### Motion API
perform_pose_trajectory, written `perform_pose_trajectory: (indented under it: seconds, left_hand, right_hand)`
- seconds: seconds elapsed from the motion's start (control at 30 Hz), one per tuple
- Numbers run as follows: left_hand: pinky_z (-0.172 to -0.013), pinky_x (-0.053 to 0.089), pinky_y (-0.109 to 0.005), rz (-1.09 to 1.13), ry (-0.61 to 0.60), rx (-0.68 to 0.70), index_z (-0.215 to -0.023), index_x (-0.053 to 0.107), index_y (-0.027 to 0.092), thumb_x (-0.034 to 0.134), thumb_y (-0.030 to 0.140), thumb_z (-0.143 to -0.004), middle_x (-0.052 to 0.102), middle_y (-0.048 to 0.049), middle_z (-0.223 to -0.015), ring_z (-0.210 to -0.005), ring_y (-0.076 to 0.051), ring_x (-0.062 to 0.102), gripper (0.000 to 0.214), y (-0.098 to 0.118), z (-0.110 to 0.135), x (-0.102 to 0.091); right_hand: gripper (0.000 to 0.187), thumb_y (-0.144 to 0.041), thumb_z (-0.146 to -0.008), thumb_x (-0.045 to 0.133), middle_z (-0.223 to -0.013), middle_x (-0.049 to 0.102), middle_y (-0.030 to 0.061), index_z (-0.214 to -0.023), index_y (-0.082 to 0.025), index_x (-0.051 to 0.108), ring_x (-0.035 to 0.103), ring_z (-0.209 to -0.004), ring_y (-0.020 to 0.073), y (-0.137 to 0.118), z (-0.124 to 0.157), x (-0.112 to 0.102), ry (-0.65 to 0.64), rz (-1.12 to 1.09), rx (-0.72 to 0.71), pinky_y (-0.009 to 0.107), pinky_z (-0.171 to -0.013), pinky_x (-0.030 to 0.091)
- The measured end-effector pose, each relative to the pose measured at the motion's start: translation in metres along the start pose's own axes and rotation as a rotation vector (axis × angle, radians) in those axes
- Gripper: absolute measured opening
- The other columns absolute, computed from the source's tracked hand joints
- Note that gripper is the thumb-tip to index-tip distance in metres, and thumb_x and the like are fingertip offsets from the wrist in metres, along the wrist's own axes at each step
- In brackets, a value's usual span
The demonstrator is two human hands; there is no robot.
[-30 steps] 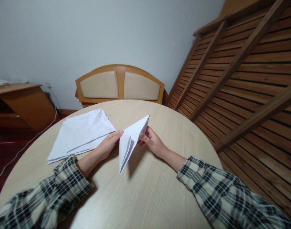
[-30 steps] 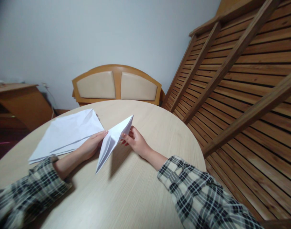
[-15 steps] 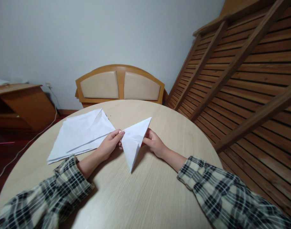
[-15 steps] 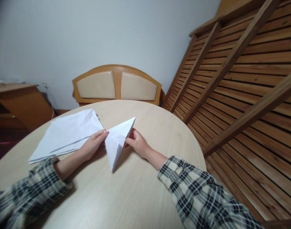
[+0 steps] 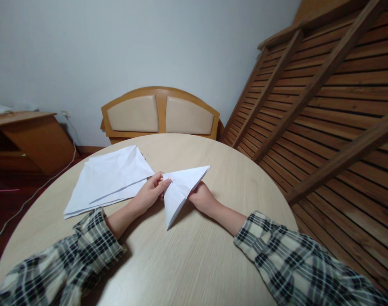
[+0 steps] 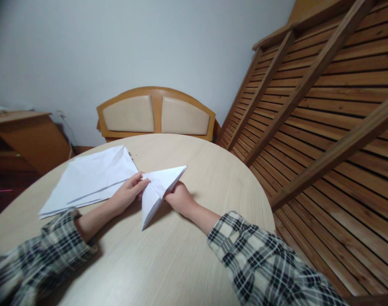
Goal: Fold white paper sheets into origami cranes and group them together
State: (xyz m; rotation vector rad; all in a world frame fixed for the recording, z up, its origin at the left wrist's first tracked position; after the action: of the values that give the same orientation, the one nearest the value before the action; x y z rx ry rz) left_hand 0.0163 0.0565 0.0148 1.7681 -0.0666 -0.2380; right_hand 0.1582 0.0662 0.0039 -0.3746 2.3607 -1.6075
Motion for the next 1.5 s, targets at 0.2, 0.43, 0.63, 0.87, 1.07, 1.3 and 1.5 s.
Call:
perform_pose_trajectory:
  seconds: [0.2, 0.43, 0.63, 0.87, 1.07, 1.3, 1.5]
  left_hand:
    - [-0.051, 0.043, -0.022, -0.022, -0.044, 0.019, -0.127, 0.042, 0.016, 0.059, 0.042, -0.085, 0.05, 0.0076, -0.06, -0.053, -0.011, 0.05, 0.052, -0.005, -0.004, 0.005]
    - [-0.098, 0.048, -0.047, -0.391, 0.067, 0.281, -0.137, 0.042, 0.022, 0.053, 0.043, -0.09, 0.043, -0.0152, -0.14, -0.128, -0.028, 0.044, 0.052, 0.02, 0.005, 0.017]
    - [-0.115, 0.022, -0.061, -0.627, -0.004, 0.441, -0.152, 0.013, 0.018, 0.065, 0.062, -0.077, 0.02, -0.0238, -0.157, -0.144, -0.039, 0.02, 0.101, 0.032, 0.014, 0.037]
    - [-0.113, 0.03, -0.057, -0.707, 0.049, 0.527, -0.154, 0.008, 0.021, 0.063, 0.047, -0.084, 0.029, -0.0197, -0.155, -0.141, -0.036, 0.03, 0.092, 0.043, 0.019, 0.034]
    - [-0.117, 0.025, -0.05, -0.687, 0.056, 0.65, -0.154, 0.011, 0.021, 0.042, 0.011, -0.084, 0.025, -0.0138, -0.158, -0.145, -0.028, 0.025, 0.078, 0.053, 0.026, 0.033]
    - [-0.114, 0.034, -0.042, -0.537, 0.201, 0.507, -0.146, 0.036, 0.02, 0.041, 0.004, -0.074, 0.046, -0.0093, -0.149, -0.135, -0.021, 0.043, 0.074, 0.053, 0.02, 0.02]
    - [-0.101, 0.045, -0.04, -0.26, 0.26, 0.3, -0.125, 0.06, 0.017, 0.053, 0.021, -0.077, 0.064, -0.0089, -0.129, -0.115, -0.026, 0.06, 0.049, 0.043, 0.014, 0.01]
  right_hand:
    - [0.028, -0.01, -0.068, 0.057, -0.098, 0.075, 0.0087, -0.091, -0.018, 0.071, 0.07, -0.09, 0.0236, -0.008, 0.0, -0.007, 0.159, 0.034, -0.012, 0.038, -0.084, 0.056]
    - [0.03, -0.014, -0.068, 0.058, -0.101, 0.073, 0.0133, -0.096, -0.014, 0.068, 0.069, -0.094, 0.0253, -0.005, -0.004, -0.03, 0.396, 0.175, 0.008, 0.039, -0.087, 0.054]
    - [0.029, -0.03, -0.078, 0.061, -0.101, 0.072, 0.0104, -0.104, -0.018, 0.066, 0.068, -0.089, 0.0242, -0.032, -0.001, -0.018, 0.304, 0.21, -0.153, 0.041, -0.082, 0.055]
    - [0.043, -0.042, -0.088, 0.055, -0.131, 0.061, 0.0064, -0.129, -0.028, 0.055, 0.058, -0.118, 0.0246, -0.054, 0.005, -0.006, 0.132, 0.303, -0.306, 0.043, -0.101, 0.048]
    - [0.058, -0.024, -0.09, 0.05, -0.143, 0.051, 0.0056, -0.146, -0.029, 0.035, 0.049, -0.13, 0.0216, -0.062, 0.008, 0.003, 0.115, 0.512, -0.463, 0.044, -0.11, 0.041]
    - [0.076, -0.018, -0.089, 0.046, -0.162, 0.013, 0.0089, -0.155, -0.025, 0.009, 0.023, -0.146, 0.0254, -0.077, 0.016, 0.013, 0.076, 0.815, -0.509, 0.049, -0.116, 0.033]
    - [0.08, -0.012, -0.087, 0.045, -0.162, 0.011, 0.0051, -0.155, -0.027, 0.007, 0.023, -0.146, 0.0278, -0.078, 0.017, 0.019, 0.02, 0.849, -0.502, 0.049, -0.117, 0.032]
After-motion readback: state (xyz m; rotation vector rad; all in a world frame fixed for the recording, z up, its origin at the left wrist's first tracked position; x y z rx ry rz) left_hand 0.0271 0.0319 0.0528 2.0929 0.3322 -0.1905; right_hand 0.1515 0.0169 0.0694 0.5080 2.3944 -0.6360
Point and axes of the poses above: each hand's wrist, its own z-axis away from the middle knuckle, its own x-axis out of the palm, y = z × x, the point moved 7 cm from there along -z, towards the middle knuckle
